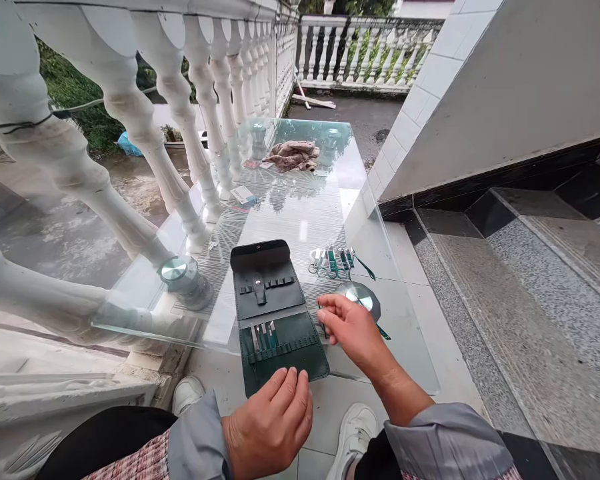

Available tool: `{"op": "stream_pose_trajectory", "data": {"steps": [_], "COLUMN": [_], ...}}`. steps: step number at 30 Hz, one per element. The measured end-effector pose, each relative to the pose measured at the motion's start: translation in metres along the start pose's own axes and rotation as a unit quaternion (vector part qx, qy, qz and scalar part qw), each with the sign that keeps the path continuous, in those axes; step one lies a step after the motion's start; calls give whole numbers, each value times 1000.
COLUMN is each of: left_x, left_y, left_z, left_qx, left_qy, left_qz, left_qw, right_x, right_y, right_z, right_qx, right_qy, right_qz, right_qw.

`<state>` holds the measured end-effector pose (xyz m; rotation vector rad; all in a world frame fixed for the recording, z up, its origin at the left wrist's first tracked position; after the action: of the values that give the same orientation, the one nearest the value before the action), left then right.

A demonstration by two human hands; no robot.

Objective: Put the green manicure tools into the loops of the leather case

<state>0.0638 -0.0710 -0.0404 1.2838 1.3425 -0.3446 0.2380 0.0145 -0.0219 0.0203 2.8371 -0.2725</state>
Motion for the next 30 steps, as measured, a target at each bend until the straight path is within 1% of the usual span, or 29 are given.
{"op": "stream_pose_trajectory", "data": {"steps": [2,4,6,8,10,11,13,14,15,16,18,20,22,24,28,30], "left_x": [0,0,0,-1,-2,-3,-3,-2,-2,-1,-1,0,0,0,0,0], "left_y": [0,0,0,0,-1,-1,-2,-3,-3,-3,-4,-3,-3,-3,-3,-3], "left_z": [0,1,0,0,0,0,0,0,0,1,1,2,2,1,1,1], "left_qx": [1,2,1,1,3,3,4,3,2,2,3,5,4,4,4,2], "left_qy": [-1,-2,-3,-2,1,2,6,6,6,5,2,1,3,6,7,2], "left_qz": [0,0,-2,-3,-1,-2,-5,-7,-9,-10,-8,-6,-6,-9,-11,-7], "left_qw": [1000,1000,1000,1000,1000,1000,1000,1000,1000,1000,1000,1000,1000,1000,1000,1000], "right_x": [11,19,23,20,10,2,-18,-28,-37,-45,-55,-60,-62,-66,-82,-88], "right_y": [-2,-4,-4,-3,1,3,8,9,11,12,13,13,12,11,9,8], "right_z": [-4,-9,-13,-17,-19,-19,-18,-16,-14,-13,-9,-6,-4,-5,-8,-6], "right_qx": [28,39,38,30,16,7,-11,-16,-22,-28,-34,-31,-22,-11,9,5], "right_qy": [44,64,71,69,58,46,-7,-57,-127,-202,-329,-396,-418,-418,-405,-409], "right_qz": [-34,-59,-71,-63,-34,-11,58,99,133,149,154,144,140,146,200,220], "right_qw": [998,995,994,995,998,999,998,993,983,968,931,906,897,897,892,886]}}
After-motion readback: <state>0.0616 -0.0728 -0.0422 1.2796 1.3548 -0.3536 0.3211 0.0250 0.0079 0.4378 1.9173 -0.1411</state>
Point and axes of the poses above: each hand's wrist, its own y-axis towards the middle knuckle, its own x-axis out of the palm, z = x × y, the point moved 2 cm from there along y, towards the middle knuckle, and after that the axes turned 7 degrees about -x, right-handed, at the moved point
